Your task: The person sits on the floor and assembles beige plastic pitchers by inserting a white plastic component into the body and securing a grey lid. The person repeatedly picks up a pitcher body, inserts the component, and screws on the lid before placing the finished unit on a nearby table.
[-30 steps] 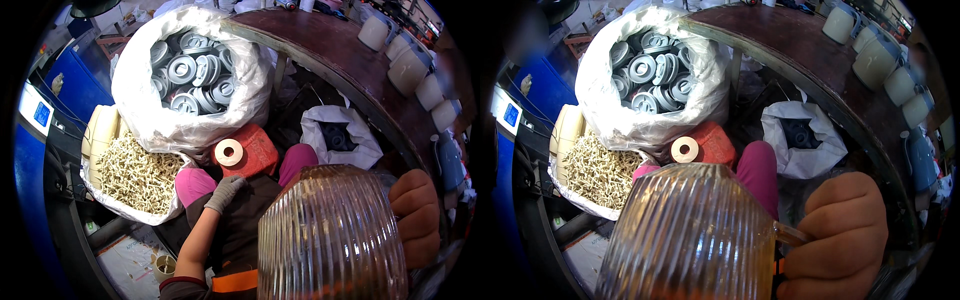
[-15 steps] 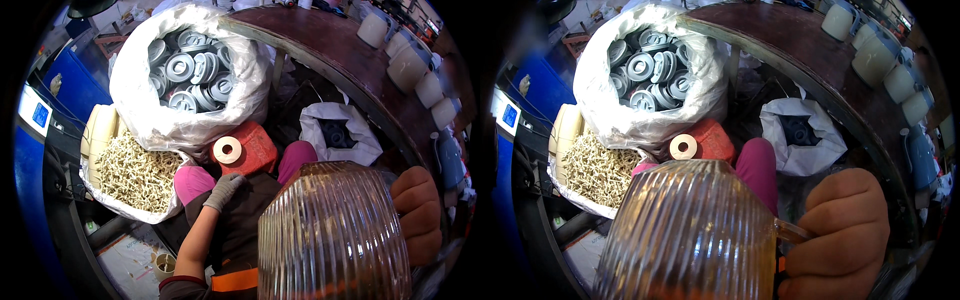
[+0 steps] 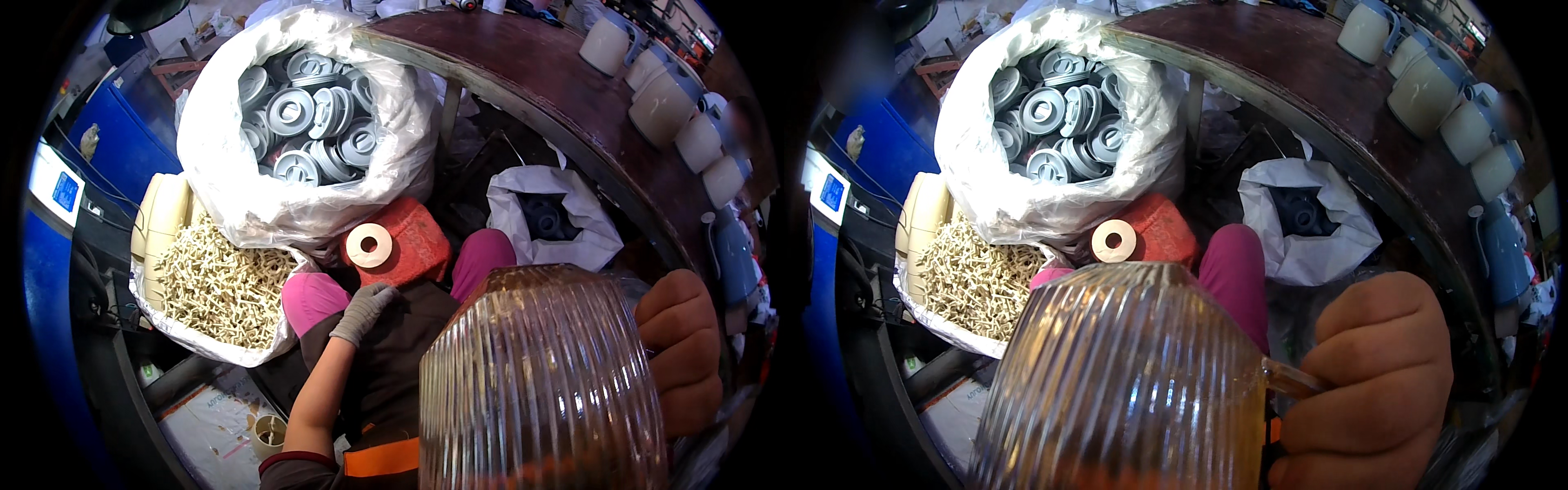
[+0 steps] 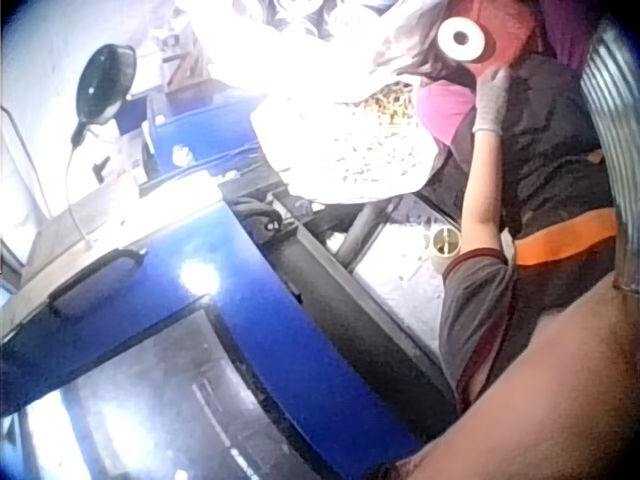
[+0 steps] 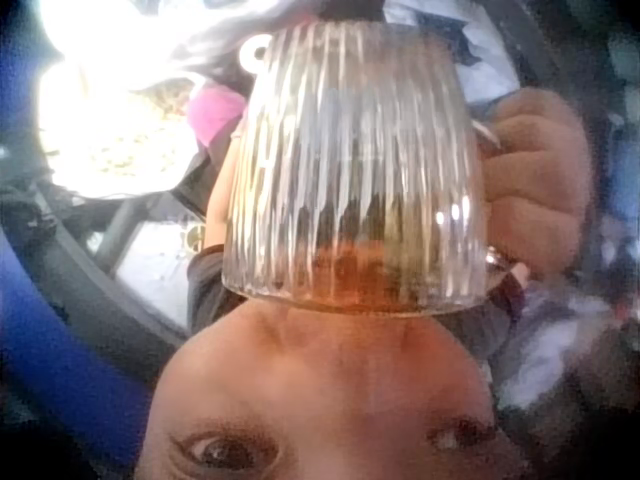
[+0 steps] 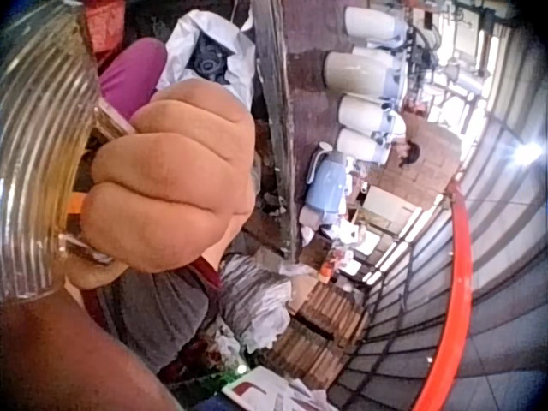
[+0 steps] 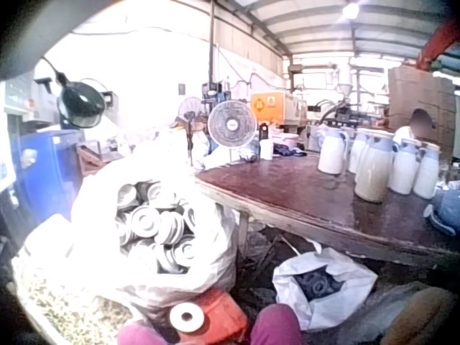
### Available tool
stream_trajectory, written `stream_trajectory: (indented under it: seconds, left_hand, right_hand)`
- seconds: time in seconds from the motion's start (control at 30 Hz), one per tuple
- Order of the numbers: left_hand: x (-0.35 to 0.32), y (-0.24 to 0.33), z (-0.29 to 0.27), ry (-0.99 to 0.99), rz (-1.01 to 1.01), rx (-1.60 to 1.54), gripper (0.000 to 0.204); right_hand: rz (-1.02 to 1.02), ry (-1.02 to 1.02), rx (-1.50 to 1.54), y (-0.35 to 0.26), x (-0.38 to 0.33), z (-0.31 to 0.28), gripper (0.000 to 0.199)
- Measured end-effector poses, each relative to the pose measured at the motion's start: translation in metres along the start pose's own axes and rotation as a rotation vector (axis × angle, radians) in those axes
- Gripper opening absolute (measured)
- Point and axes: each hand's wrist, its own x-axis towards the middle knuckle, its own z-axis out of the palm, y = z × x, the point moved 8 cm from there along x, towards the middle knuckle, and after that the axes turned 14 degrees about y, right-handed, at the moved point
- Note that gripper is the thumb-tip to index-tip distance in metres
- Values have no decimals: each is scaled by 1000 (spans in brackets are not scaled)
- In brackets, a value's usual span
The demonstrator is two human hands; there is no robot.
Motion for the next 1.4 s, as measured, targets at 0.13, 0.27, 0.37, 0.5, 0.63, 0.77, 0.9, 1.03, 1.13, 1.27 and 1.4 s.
stream_trajectory:
  seconds: [0.13, 0.27, 0.37, 0.5, 0.63, 0.77, 0.9, 1.03, 1.13, 1.27, 1.4]
  left_hand:
    - [-3, 4, 2, -21, -16, -31, 26]
    - [-5, 6, 2, -11, -17, -30, 26]
    - [-6, 7, 1, 6, -11, -7, 25]
    - [-9, 8, 3, -17, -48, -44, 25]
    - [-7, 12, 3, 3, 54, 2, 25]
    - [-3, 15, 11, -16, 102, 85, 26]
    - [-8, 18, -4, 20, 234, 242, 26]
    - [-8, 22, 17, 15, 188, 156, 25]
    - [4, -3, 12, -3, 122, 143, 24]
    - [13, -20, 3, 12, 127, 153, 23]
    - [11, -16, 8, -1, 134, 185, 23]
  right_hand:
    - [-5, -7, 1, 0, -1, 2, 16]
    - [-7, -11, 10, -1, -1, 1, 15]
    - [-8, -21, 21, -2, -1, 1, 15]
    - [-16, -43, 44, -1, 0, -1, 15]
    - [-58, -133, 107, -2, 3, -5, 16]
    - [400, -97, -12, 26, 4, -19, 16]
    - [1487, 434, -463, 28, -64, -43, 15]
    - [847, 358, -338, 56, -70, -89, 22]
    - [658, 410, -169, 76, -94, -116, 27]
    - [739, 694, -379, 123, -137, -188, 29]
    - [768, 856, -726, 137, -180, -284, 31]
